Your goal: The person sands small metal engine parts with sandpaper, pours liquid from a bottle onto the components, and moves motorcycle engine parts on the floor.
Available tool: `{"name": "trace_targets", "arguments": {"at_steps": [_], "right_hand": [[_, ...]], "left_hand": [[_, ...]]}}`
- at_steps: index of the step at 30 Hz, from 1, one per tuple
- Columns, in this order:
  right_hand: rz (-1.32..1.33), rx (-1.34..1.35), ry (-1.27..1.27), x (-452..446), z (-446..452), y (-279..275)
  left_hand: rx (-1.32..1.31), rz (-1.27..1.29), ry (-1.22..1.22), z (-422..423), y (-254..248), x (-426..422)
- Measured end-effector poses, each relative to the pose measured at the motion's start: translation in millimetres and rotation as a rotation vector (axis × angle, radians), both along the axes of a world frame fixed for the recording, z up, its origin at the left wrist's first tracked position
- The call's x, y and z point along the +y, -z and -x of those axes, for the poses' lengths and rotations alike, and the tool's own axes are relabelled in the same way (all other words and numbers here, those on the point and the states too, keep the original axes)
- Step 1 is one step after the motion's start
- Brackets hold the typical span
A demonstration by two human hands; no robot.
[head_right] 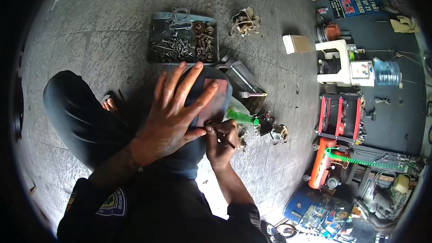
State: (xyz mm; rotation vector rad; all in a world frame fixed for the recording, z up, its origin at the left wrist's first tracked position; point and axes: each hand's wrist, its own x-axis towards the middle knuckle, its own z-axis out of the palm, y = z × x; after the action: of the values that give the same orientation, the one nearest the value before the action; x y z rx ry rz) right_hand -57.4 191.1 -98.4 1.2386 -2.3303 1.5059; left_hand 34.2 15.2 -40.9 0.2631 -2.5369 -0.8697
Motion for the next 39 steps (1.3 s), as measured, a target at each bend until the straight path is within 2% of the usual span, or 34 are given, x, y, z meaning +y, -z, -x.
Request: {"name": "trace_targets", "arguments": {"at_steps": [2, 3, 6, 8, 10, 12, 13, 14, 16, 17, 18, 19, 21, 22, 24, 26, 29, 30, 32, 33, 34, 36, 37, 38, 39], "right_hand": [[0.097, 0.107, 0.120, -30.7, 10.6, -20.7], [-0.038, 0.075, 0.175, -34.1, 22.3, -30.9], [-0.072, 0.032, 0.166, -33.5, 19.9, -30.8], [0.041, -0.057, 0.082, -5.4, -6.6, -1.2], [0.044, 0.116, -0.009, -14.2, 2.9, -10.7], [0.043, -0.016, 0.191, -35.4, 8.0, -31.6], [-0.084, 0.062, 0.193, -39.8, 24.0, -42.8], [-0.024, -0.046, 0.180, -41.7, 32.4, -36.8], [-0.002, 0.020, 0.155, -26.3, 8.6, -27.6], [0.001, -0.040, 0.139, -5.9, -2.9, -7.5], [0.061, 0.051, 0.001, -8.5, -4.2, -7.2], [0.052, 0.077, 0.000, -9.3, 1.2, -5.9], [0.023, 0.081, 0.124, -17.0, 7.5, -16.5], [-0.051, -0.044, 0.194, -31.7, 16.6, -35.4], [0.038, 0.078, 0.123, -45.0, 37.4, -30.1], [-0.019, -0.038, 0.150, -20.6, 9.4, -18.6], [0.055, -0.015, -0.056, 0.0, 1.8, -1.8], [0.015, 0.111, 0.057, -13.0, 5.3, -11.2], [-0.058, -0.087, 0.224, -37.3, 17.7, -41.2], [0.040, -0.051, 0.181, -45.4, 33.0, -33.3], [0.005, 0.023, 0.135, -40.3, 32.4, -31.2], [0.015, -0.022, 0.136, -14.9, 4.6, -14.0], [0.107, -0.065, 0.094, -8.3, -5.1, -1.6], [0.066, -0.086, 0.024, -1.0, -4.1, -0.2], [0.030, 0.048, 0.027, -7.4, 4.2, -5.9]], "left_hand": [[-0.042, -0.029, 0.035, -0.2, -5.8, 1.0], [-0.017, -0.027, 0.036, -0.8, -5.4, 3.9], [-0.010, -0.008, 0.013, -0.2, -4.7, 5.6], [0.008, -0.004, -0.001, 0.7, -1.8, 0.5], [0.023, -0.038, 0.008, 0.1, 0.0, 0.8], [-0.032, -0.010, 0.034, -0.3, -7.7, 4.2], [-0.008, -0.018, 0.035, -0.4, -5.8, 6.8], [0.003, -0.003, 0.023, 0.7, -2.2, 8.6], [-0.011, -0.028, 0.014, 0.5, -3.8, 5.2], [0.004, -0.025, 0.007, 0.2, -4.3, 0.9], [0.010, -0.031, 0.003, -0.9, -3.1, -0.2], [0.029, -0.042, 0.010, -0.8, -1.0, -0.3], [0.005, -0.032, 0.033, -1.2, -3.0, 2.5], [-0.005, -0.024, 0.030, -0.9, -4.9, 6.8], [-0.007, -0.019, 0.030, -0.6, -5.1, 10.9], [-0.026, -0.008, 0.012, 0.8, -5.8, 4.8], [0.004, -0.008, -0.002, 0.4, -1.6, -0.8], [0.008, -0.012, 0.026, -0.6, -2.0, 1.5], [0.002, 0.005, 0.029, 0.5, -3.4, 7.3], [0.016, 0.017, 0.021, 3.2, 0.8, 9.2], [0.022, 0.021, 0.019, 3.0, -0.2, 10.1], [-0.038, 0.005, 0.009, 3.7, -3.4, 3.8], [0.001, 0.012, -0.012, 4.0, 2.2, 3.1], [0.006, -0.006, 0.008, 1.7, 0.3, 1.5], [-0.008, -0.014, 0.000, 1.3, -2.0, 0.6]]}}
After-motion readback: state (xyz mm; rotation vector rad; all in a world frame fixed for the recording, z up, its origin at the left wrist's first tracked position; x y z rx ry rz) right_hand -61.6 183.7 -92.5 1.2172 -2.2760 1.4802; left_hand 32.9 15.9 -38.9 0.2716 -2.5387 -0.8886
